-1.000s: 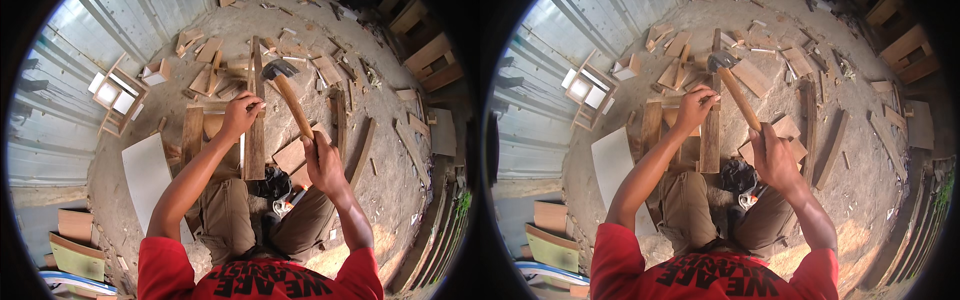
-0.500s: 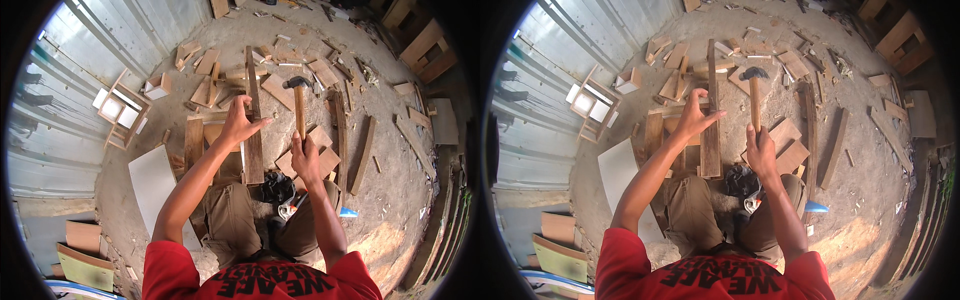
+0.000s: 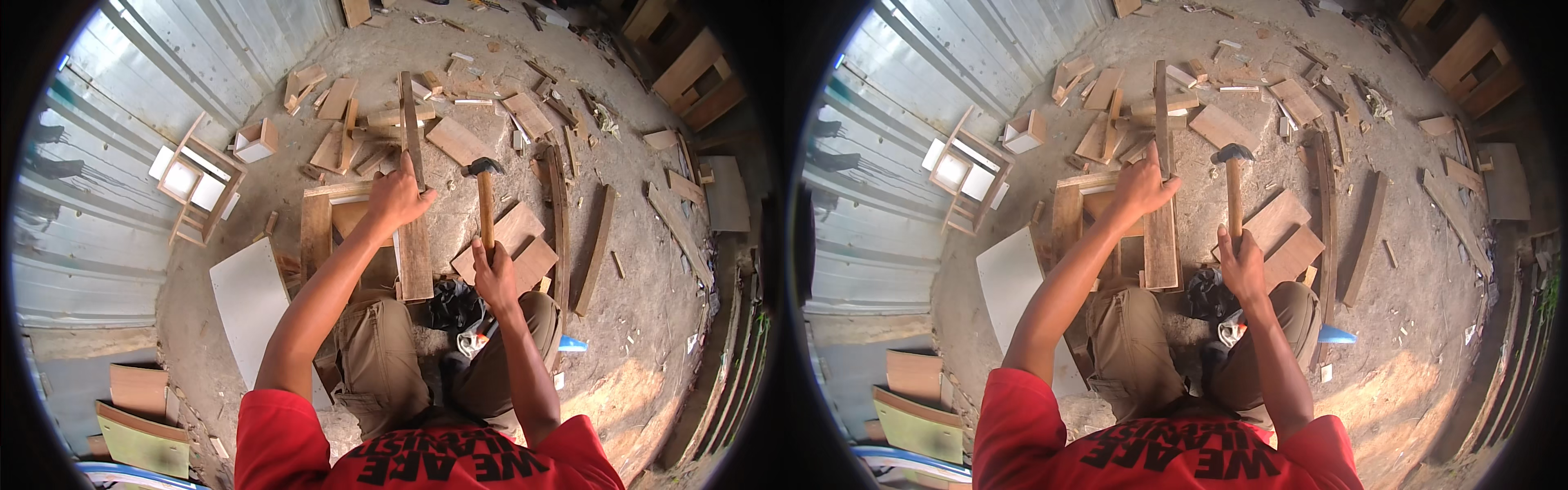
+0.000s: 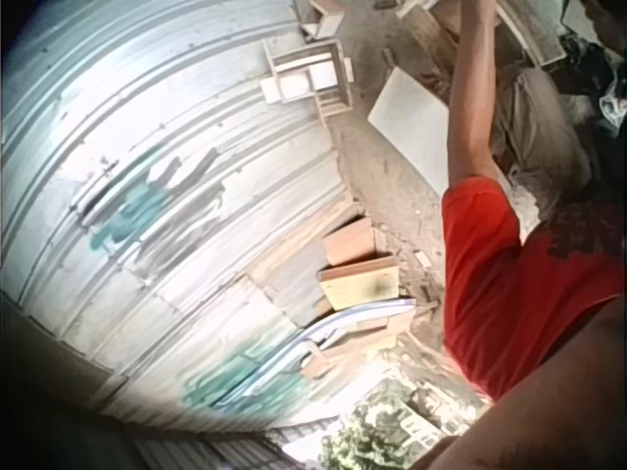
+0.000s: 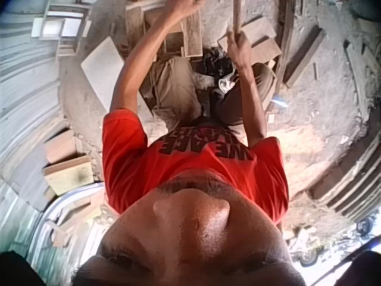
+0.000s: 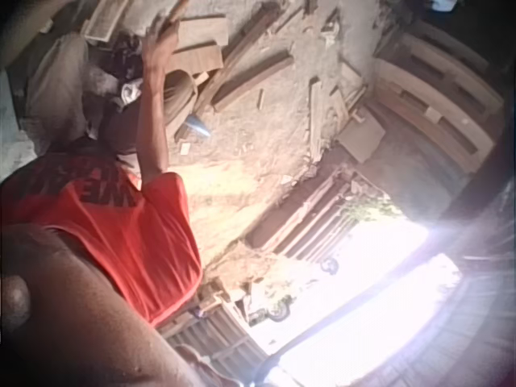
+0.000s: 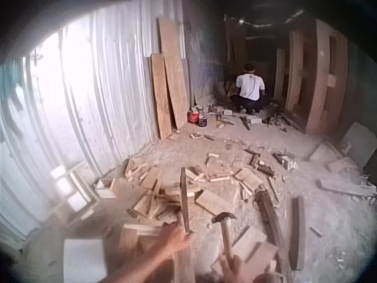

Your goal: The person assembles a wooden chair by hammering nails into the frame and attaching the seat. They use a hammer and nails to join wooden pieces together in a workshop setting.

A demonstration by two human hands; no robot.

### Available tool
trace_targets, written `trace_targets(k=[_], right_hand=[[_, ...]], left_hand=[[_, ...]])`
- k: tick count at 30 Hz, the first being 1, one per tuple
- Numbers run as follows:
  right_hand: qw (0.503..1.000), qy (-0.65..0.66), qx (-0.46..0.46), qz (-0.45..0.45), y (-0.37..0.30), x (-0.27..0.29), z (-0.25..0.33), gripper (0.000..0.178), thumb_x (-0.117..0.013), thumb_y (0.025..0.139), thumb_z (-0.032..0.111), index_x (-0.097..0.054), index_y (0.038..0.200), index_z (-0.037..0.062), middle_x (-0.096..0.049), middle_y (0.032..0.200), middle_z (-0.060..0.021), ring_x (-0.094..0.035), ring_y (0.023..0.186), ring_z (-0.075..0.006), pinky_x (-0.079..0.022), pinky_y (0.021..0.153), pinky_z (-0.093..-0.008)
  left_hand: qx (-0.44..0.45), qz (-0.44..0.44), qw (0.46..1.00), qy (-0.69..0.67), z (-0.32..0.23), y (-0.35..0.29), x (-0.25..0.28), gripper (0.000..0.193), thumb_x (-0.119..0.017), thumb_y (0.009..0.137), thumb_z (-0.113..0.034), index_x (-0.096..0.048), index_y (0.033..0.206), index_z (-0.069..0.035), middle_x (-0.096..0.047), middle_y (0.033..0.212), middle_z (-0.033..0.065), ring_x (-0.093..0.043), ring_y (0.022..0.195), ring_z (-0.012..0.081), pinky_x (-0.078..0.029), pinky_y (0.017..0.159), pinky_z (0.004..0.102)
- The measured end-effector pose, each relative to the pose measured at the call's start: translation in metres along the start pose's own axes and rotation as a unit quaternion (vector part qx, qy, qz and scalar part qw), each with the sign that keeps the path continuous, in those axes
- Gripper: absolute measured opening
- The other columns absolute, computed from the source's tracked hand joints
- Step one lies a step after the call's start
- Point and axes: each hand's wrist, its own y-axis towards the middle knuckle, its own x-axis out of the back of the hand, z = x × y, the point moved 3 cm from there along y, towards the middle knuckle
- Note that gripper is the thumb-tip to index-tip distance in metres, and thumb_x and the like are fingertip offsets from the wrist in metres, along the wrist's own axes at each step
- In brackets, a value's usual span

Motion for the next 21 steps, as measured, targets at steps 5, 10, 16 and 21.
trace_targets(k=[5,10,16,21], right_hand=[[0.999,0.016,0.043,0.001,-0.001,-0.007,0.011,0.058,-0.058,0.099,0.050,-0.057,0.096,-0.0083,-0.059,0.067,-0.0172,-0.057,0.060,-0.0247,-0.047,0.059,-0.0414],[0.998,0.014,0.055,0.006,-0.003,-0.007,0.024,0.052,-0.054,0.102,0.045,-0.055,0.093,-0.0065,-0.059,0.067,-0.0192,-0.060,0.061,-0.0258,-0.046,0.059,-0.0434],[0.992,-0.013,0.120,0.026,-0.022,0.020,0.068,0.038,-0.051,0.105,0.030,-0.052,0.090,-0.0047,-0.059,0.064,-0.0236,-0.062,0.061,-0.0407,-0.045,0.058,-0.0472],[0.978,-0.073,0.175,0.092,-0.038,0.044,0.105,0.027,-0.055,0.102,0.021,-0.051,0.094,-0.0041,-0.061,0.068,-0.0271,-0.062,0.070,-0.0499,-0.045,0.060,-0.0534]], left_hand=[[0.013,0.005,1.000,-0.011,0.000,0.001,0.000,0.091,-0.066,0.082,-0.039,-0.029,0.139,0.021,-0.070,0.088,0.0292,-0.071,0.084,0.0421,-0.051,0.090,0.0527],[0.015,0.010,1.000,-0.019,0.000,0.000,0.003,0.091,-0.066,0.082,-0.038,-0.029,0.138,0.022,-0.070,0.088,0.0299,-0.071,0.086,0.0422,-0.052,0.088,0.0520],[0.006,0.000,1.000,-0.024,0.002,0.002,-0.003,0.092,-0.067,0.085,-0.043,-0.031,0.140,0.021,-0.070,0.095,0.0304,-0.072,0.087,0.0397,-0.053,0.088,0.0502],[-0.005,-0.017,0.999,-0.031,0.007,0.001,-0.006,0.090,-0.066,0.084,-0.042,-0.031,0.139,0.021,-0.070,0.097,0.0299,-0.072,0.087,0.0391,-0.054,0.084,0.0507]])
